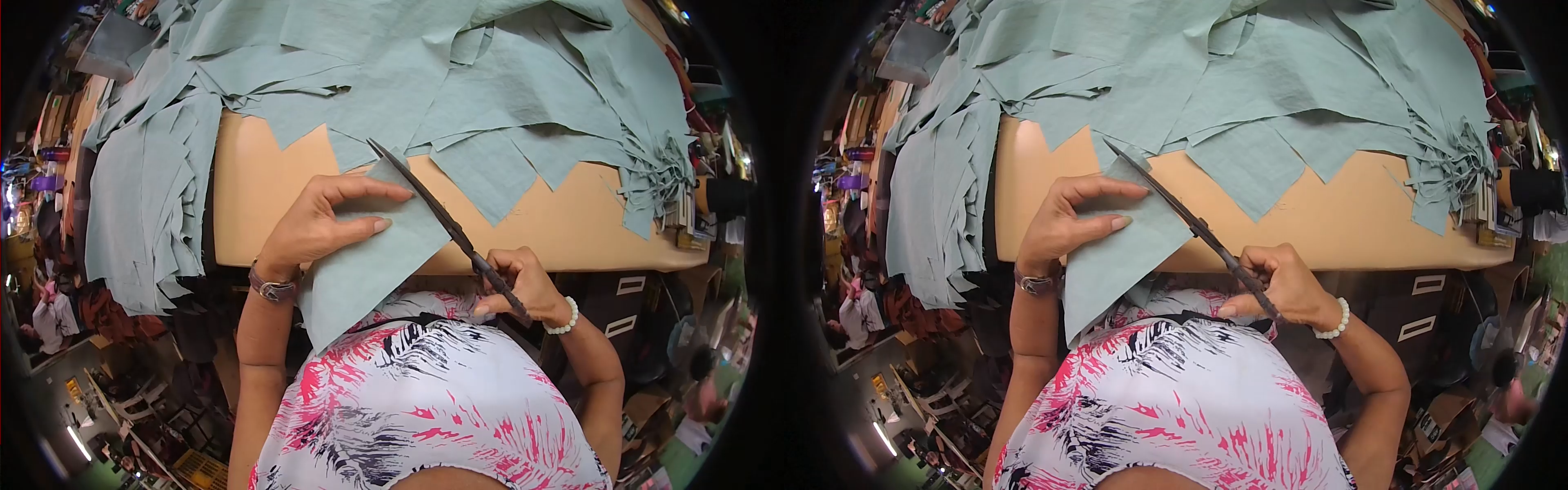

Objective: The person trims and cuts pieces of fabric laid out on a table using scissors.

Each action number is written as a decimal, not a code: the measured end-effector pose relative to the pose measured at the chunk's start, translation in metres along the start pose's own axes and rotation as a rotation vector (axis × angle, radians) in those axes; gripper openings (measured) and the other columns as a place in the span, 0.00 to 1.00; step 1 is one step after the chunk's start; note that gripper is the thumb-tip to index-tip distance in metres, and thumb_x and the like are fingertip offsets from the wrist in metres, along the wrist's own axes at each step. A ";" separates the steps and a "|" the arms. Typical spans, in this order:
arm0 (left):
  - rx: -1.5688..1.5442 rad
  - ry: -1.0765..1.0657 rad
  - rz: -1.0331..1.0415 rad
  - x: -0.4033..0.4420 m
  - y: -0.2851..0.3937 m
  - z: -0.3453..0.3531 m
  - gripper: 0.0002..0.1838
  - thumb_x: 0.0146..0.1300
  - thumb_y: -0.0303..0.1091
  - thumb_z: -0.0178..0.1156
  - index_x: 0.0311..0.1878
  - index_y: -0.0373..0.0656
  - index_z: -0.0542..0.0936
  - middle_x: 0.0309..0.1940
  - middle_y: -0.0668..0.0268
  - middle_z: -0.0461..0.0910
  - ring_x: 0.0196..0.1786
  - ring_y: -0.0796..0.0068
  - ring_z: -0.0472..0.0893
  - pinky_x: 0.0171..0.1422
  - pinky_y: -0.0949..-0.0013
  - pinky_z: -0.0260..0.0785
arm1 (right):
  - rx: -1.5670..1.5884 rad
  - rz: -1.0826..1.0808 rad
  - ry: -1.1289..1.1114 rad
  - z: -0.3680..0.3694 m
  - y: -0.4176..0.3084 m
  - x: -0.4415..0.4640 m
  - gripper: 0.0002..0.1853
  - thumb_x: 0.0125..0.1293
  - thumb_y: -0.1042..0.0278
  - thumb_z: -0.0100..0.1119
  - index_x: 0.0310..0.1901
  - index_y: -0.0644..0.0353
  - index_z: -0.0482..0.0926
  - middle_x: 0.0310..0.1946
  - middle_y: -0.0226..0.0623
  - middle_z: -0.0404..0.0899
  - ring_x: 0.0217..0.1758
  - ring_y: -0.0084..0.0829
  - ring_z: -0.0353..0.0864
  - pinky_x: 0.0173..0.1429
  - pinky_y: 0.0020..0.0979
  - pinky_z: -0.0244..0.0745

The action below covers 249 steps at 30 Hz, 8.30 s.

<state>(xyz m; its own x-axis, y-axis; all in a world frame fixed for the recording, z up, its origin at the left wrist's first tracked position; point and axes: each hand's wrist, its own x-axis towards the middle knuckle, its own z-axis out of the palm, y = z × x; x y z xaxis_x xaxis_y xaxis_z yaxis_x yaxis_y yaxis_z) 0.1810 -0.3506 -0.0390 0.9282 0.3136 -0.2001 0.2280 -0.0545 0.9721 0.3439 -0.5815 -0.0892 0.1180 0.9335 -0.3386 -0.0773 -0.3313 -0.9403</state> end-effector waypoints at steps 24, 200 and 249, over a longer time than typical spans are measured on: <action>-1.219 -0.045 0.527 -0.007 -0.086 -0.042 0.07 0.49 0.32 0.51 0.27 0.37 0.73 0.19 0.59 0.70 0.16 0.73 0.68 0.17 0.75 0.58 | -1.230 -0.342 0.426 0.028 -0.066 0.096 0.10 0.50 0.68 0.58 0.33 0.63 0.73 0.35 0.40 0.71 0.41 0.39 0.73 0.41 0.37 0.73; 0.973 0.579 0.677 -0.018 -0.086 0.063 0.13 0.45 0.27 0.56 0.37 0.40 0.80 0.38 0.62 0.78 0.44 0.64 0.77 0.48 0.62 0.70 | -0.289 0.322 0.023 0.041 -0.016 -0.027 0.23 0.45 0.52 0.68 0.22 0.64 0.69 0.12 0.28 0.62 0.18 0.19 0.58 0.22 0.25 0.53; 0.908 0.529 0.684 -0.026 -0.089 0.071 0.16 0.44 0.26 0.57 0.40 0.40 0.79 0.41 0.62 0.77 0.47 0.64 0.76 0.50 0.60 0.69 | -0.098 0.423 0.123 0.048 -0.012 -0.023 0.18 0.52 0.61 0.67 0.19 0.61 0.68 0.14 0.19 0.60 0.19 0.12 0.54 0.21 0.20 0.47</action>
<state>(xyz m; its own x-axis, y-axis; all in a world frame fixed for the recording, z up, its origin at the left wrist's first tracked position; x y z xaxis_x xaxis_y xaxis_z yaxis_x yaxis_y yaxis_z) 0.1578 -0.4209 -0.1290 0.7522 0.2934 0.5899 0.0615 -0.9227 0.3805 0.2945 -0.5922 -0.0684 0.2138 0.6920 -0.6895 -0.0512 -0.6969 -0.7153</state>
